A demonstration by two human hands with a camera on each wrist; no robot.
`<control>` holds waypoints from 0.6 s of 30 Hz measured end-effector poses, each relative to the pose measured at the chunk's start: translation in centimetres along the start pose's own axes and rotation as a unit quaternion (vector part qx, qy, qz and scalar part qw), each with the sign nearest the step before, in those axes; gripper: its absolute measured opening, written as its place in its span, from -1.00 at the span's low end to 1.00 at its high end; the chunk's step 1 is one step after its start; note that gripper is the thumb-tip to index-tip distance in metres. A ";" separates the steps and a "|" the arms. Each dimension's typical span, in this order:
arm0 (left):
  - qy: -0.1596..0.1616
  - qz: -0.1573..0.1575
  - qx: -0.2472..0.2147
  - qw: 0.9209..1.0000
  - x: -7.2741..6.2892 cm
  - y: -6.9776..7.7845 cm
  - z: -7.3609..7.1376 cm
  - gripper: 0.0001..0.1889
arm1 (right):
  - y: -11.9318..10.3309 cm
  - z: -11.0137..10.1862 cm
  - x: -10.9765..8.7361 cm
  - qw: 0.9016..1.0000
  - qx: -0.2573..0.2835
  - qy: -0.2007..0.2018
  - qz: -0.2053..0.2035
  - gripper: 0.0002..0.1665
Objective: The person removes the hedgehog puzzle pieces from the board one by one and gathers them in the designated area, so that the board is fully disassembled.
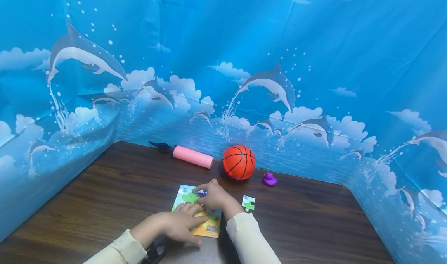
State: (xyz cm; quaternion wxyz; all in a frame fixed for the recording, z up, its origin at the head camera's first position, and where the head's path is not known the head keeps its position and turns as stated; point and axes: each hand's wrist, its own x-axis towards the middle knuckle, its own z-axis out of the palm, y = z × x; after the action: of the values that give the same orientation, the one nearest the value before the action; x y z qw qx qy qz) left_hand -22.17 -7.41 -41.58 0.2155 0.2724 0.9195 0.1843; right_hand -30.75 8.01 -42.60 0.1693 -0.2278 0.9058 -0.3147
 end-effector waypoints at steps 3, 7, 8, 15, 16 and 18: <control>-0.006 0.010 -0.001 1.000 0.3 -0.5 0.2 -0.24 | -0.3 0.0 0.3 1.000 -0.002 -0.007 0.006 -0.64; 0.001 0.023 0.007 1.000 1.1 -1.4 0.9 -0.22 | -0.8 0.2 0.7 1.000 -0.015 0.003 0.009 -0.69; 0.006 0.022 0.008 1.000 1.3 -1.7 1.1 -0.22 | -0.9 0.2 0.8 1.000 -0.019 0.005 0.011 -0.70; 0.026 0.047 0.016 0.998 2.3 -3.1 2.2 -0.19 | -2.1 0.5 1.1 0.998 -0.044 0.022 0.035 -0.67; 0.028 0.049 0.017 0.998 2.3 -3.1 2.3 -0.19 | -2.3 0.5 1.1 0.998 -0.043 0.026 0.037 -0.66; 0.028 0.047 0.016 0.998 2.2 -3.0 2.2 -0.20 | -2.5 0.6 1.1 0.998 -0.036 0.033 0.037 -0.64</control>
State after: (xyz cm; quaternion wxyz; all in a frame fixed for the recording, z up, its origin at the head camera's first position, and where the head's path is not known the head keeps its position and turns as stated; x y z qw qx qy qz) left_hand -24.01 -8.03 -45.47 0.1763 0.3139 0.9140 0.1867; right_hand -30.64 5.48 -41.60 0.1430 -0.1893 0.9293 -0.2830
